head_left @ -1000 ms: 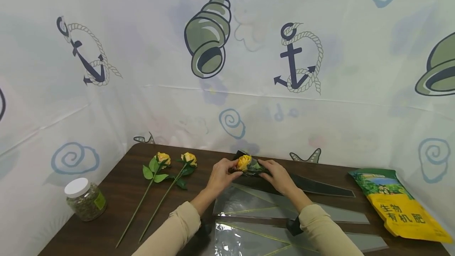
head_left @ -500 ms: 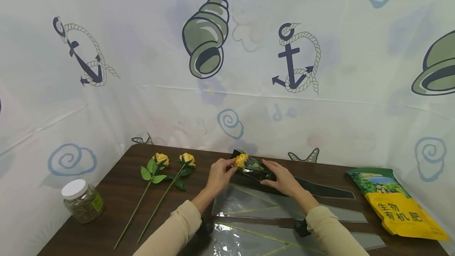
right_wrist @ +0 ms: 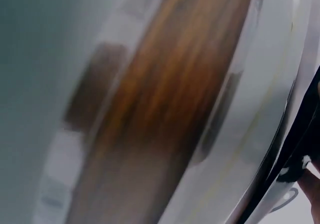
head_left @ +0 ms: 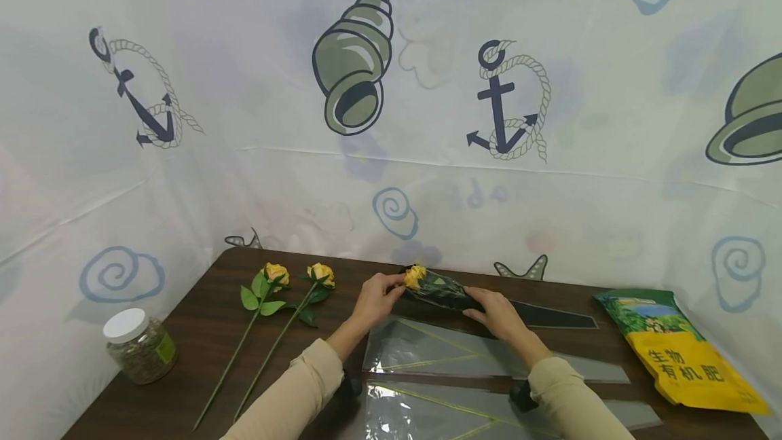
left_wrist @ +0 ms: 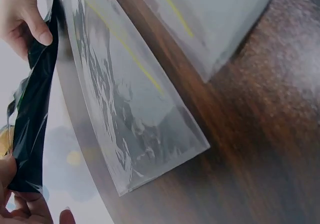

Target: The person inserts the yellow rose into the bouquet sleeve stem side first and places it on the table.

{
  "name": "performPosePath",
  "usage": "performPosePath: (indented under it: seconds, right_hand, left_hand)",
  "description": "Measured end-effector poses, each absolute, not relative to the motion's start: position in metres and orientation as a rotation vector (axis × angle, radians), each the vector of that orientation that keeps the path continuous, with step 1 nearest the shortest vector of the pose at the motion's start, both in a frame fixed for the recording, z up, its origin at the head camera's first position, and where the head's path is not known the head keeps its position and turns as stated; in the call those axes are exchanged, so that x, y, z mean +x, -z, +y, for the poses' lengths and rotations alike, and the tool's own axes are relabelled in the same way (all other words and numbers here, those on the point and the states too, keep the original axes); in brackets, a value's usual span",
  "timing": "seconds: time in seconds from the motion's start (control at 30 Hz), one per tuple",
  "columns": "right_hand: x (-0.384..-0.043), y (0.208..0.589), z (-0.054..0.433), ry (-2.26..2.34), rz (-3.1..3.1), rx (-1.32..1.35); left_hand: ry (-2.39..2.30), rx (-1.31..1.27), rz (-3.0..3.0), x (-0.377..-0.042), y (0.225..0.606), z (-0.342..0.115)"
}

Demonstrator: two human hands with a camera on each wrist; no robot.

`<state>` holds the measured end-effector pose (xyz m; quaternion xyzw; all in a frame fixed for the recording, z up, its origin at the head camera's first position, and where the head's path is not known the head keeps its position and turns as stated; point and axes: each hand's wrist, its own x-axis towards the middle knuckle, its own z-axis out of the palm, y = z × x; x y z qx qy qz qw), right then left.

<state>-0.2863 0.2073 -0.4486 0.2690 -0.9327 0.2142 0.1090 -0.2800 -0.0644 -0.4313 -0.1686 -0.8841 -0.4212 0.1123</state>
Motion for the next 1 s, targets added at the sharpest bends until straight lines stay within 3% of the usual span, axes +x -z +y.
performPosePath:
  seconds: [0.6, 1.0]
  right_hand:
    - [-0.292, 0.454, 0.196, -0.564, -2.761, 0.597]
    - [-0.295, 0.457, 0.191, -0.595, -2.749, 0.593]
  left_hand:
    - [1.194, -0.282, -2.503, -0.284, 0.437, -0.059]
    - [1.244, -0.462, -2.732, -0.293, 0.435, -0.065]
